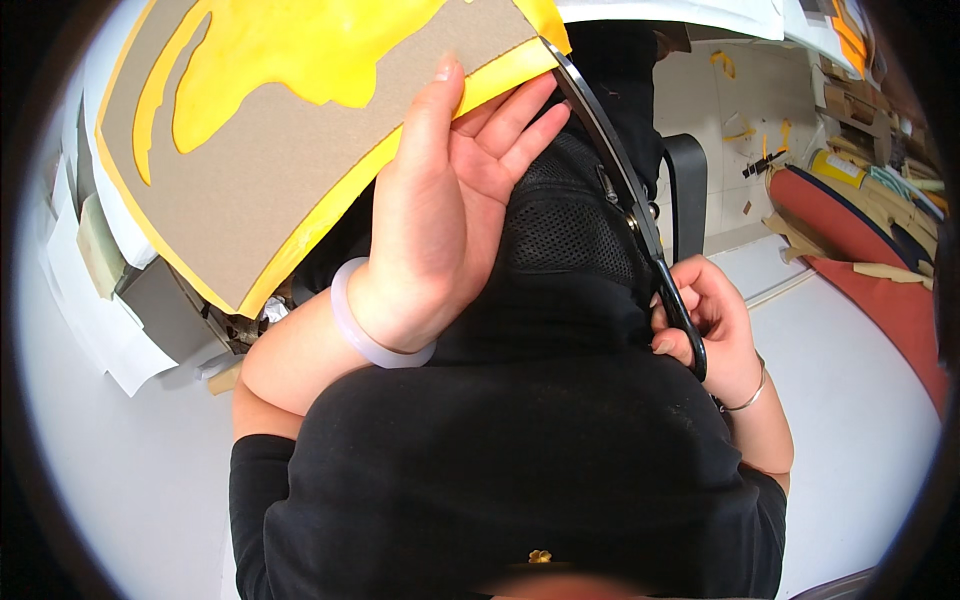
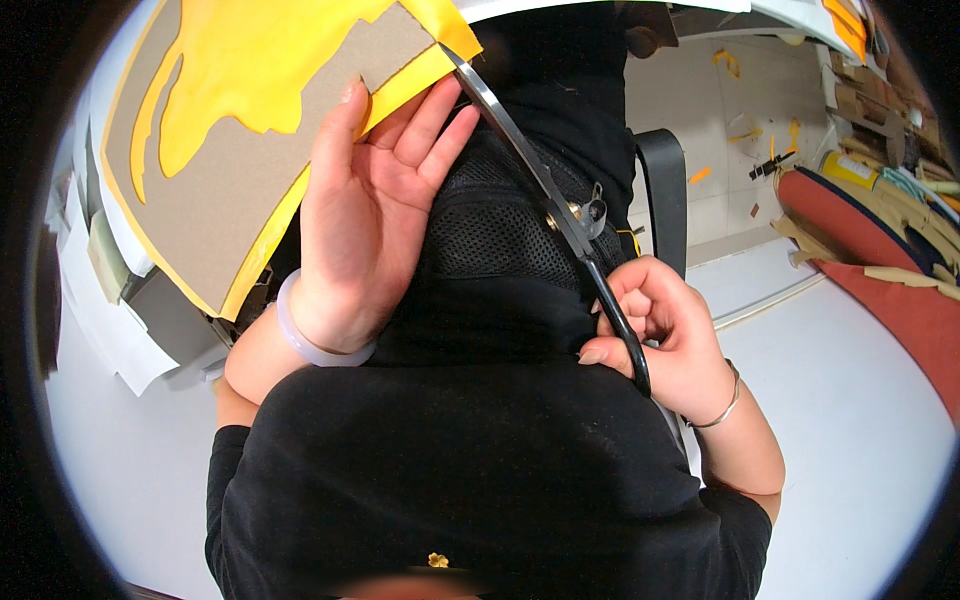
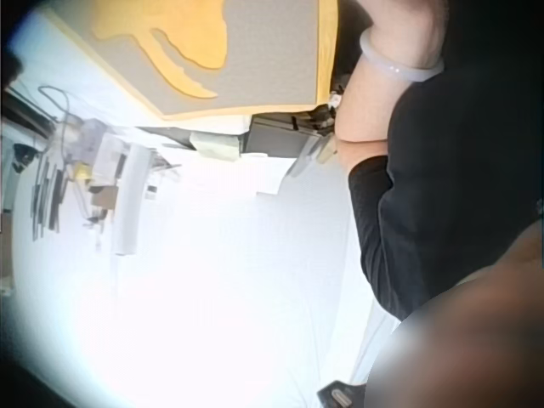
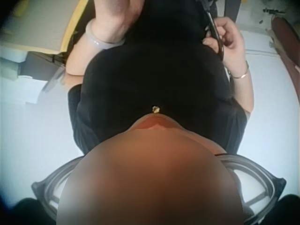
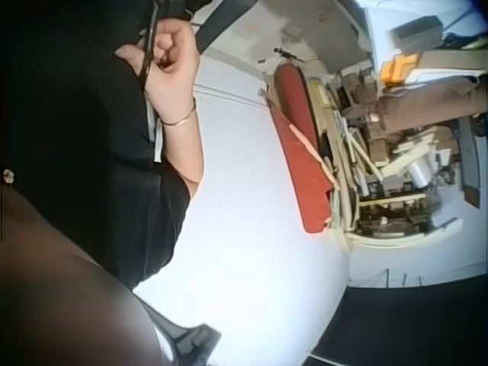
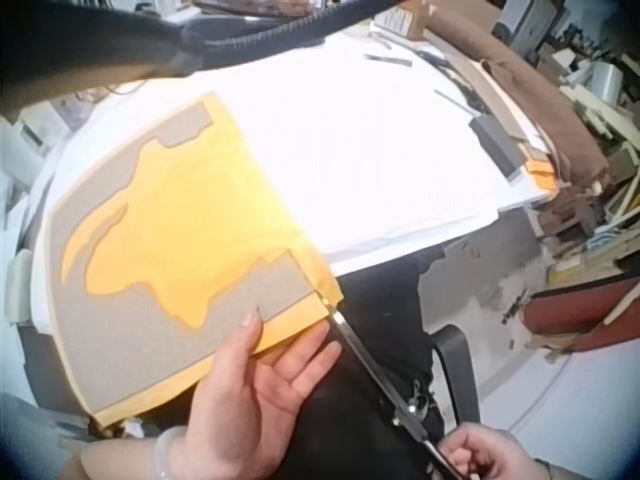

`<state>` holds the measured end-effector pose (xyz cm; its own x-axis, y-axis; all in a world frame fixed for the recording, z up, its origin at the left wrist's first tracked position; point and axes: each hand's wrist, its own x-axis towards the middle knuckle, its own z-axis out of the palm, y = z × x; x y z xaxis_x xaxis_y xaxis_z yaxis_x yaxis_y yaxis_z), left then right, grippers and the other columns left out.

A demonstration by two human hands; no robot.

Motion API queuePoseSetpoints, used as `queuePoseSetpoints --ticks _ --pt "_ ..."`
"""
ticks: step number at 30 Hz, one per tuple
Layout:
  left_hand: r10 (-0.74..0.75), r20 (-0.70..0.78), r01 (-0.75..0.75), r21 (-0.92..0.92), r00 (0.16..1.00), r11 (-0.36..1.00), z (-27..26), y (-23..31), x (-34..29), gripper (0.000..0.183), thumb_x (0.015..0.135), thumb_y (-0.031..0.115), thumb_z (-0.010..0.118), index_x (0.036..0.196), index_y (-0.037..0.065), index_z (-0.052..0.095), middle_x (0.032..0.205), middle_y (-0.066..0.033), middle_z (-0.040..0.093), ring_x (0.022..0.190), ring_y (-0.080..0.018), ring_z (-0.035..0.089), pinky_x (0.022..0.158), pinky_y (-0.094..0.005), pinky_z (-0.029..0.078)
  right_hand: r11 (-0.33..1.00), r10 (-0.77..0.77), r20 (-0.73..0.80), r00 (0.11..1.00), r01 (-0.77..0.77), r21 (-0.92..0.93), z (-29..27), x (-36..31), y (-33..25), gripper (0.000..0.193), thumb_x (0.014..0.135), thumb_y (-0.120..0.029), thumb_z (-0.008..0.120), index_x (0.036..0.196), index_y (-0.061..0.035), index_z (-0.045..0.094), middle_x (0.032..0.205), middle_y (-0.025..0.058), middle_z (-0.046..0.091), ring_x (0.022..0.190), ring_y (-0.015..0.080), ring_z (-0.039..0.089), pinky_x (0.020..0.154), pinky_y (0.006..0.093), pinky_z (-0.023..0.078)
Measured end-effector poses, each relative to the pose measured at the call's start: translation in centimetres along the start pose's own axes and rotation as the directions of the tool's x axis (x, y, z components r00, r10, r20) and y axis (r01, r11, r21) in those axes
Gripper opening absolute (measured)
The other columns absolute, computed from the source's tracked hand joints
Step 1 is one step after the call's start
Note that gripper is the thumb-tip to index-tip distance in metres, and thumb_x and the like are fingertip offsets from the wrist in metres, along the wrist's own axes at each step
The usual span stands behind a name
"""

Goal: The person cuts a yellow fabric piece with a gray pattern using scissors, then irons the fabric with a steam iron, and finally uses a hot knife to trim the edges of the fabric.

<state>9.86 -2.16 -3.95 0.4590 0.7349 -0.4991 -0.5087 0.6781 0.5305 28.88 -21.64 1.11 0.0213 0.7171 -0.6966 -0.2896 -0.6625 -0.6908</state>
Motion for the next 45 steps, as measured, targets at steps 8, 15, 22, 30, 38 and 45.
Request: queuePoseSetpoints --ticks 8,15,22,30,38,45 --pt "0.024 0.021 -0.024 -0.008 0.999 1.0 0.0 0.7 -0.1 0.047 0.114 0.033 0.051 0.141 -0.006 0.054 0.14 -0.0216 0.066 0.135 -0.0349 0.063 0.118 -0.0497 0.05 0.995 -0.052 0.019 0.998 0.05 0.086 -0.9 -0.6 0.4 0.059 0.083 -0.021 0.097 0.117 -0.0056 0.051 0.086 -0.001 0.062 0.074 0.0046 0.055 0.066 0.0196 0.044" --pt "-0.162 0.018 0.156 0.184 0.987 0.971 -1.3 2.7 -2.5 0.036 0.11 0.018 0.061 0.136 -0.007 0.059 0.126 -0.019 0.072 0.114 -0.0254 0.074 0.101 -0.0384 0.061 0.957 -0.289 -0.172 0.942 0.287 -0.035 -2.3 -0.5 -0.8 0.069 0.085 -0.047 0.092 0.117 -0.0043 0.048 0.077 0.0022 0.058 0.056 0.0077 0.054 0.049 0.0206 0.046" --pt "0.372 -0.381 -0.278 0.28 0.846 0.919 -12.6 8.7 -5.1 0.039 0.112 0.028 0.055 0.139 0.0 0.059 0.129 -0.0128 0.071 0.114 -0.0219 0.072 0.096 -0.036 0.061 0.878 -0.479 -0.24 0.844 0.463 -0.125 -2.8 -0.2 -2.5 0.068 0.086 -0.053 0.089 0.113 -0.0061 0.047 0.074 0.0032 0.057 0.052 0.0093 0.054 0.044 0.0224 0.046" --pt "0.372 -0.308 -0.39 0.004 0.876 0.921 -13.2 6.8 -7.7 0.064 0.11 0.052 0.055 0.154 0.006 0.048 0.154 -0.0122 0.057 0.141 -0.0255 0.056 0.121 -0.0471 0.044 0.877 -0.48 -0.094 0.872 0.474 -0.08 -1.0 1.5 -2.7 0.067 0.087 -0.05 0.09 0.115 -0.0047 0.049 0.076 0.0033 0.058 0.055 0.0101 0.055 0.047 0.0224 0.046" --pt "0.251 -0.166 -0.219 0.189 0.954 0.957 -7.7 5.2 -6.0 0.043 0.104 0.012 0.071 0.142 -0.002 0.057 0.129 -0.0144 0.071 0.114 -0.0241 0.074 0.1 -0.0388 0.061 0.886 -0.45 -0.005 0.893 0.445 -0.131 -0.4 1.0 -2.6 0.07 0.085 -0.048 0.092 0.117 -0.0041 0.048 0.076 0.0032 0.059 0.056 0.0097 0.056 0.049 0.0226 0.046" --pt "0.097 0.017 -0.098 0.231 0.995 0.968 -6.9 7.9 -3.1 0.045 0.108 0.022 0.066 0.139 -0.01 0.058 0.126 -0.0203 0.073 0.11 -0.0262 0.076 0.095 -0.0378 0.066 0.951 -0.255 0.093 0.962 0.267 -0.155 -1.4 0.8 -2.3 0.069 0.082 -0.043 0.096 0.116 -0.0033 0.051 0.077 0.0027 0.061 0.059 0.0076 0.055 0.052 0.0212 0.045"
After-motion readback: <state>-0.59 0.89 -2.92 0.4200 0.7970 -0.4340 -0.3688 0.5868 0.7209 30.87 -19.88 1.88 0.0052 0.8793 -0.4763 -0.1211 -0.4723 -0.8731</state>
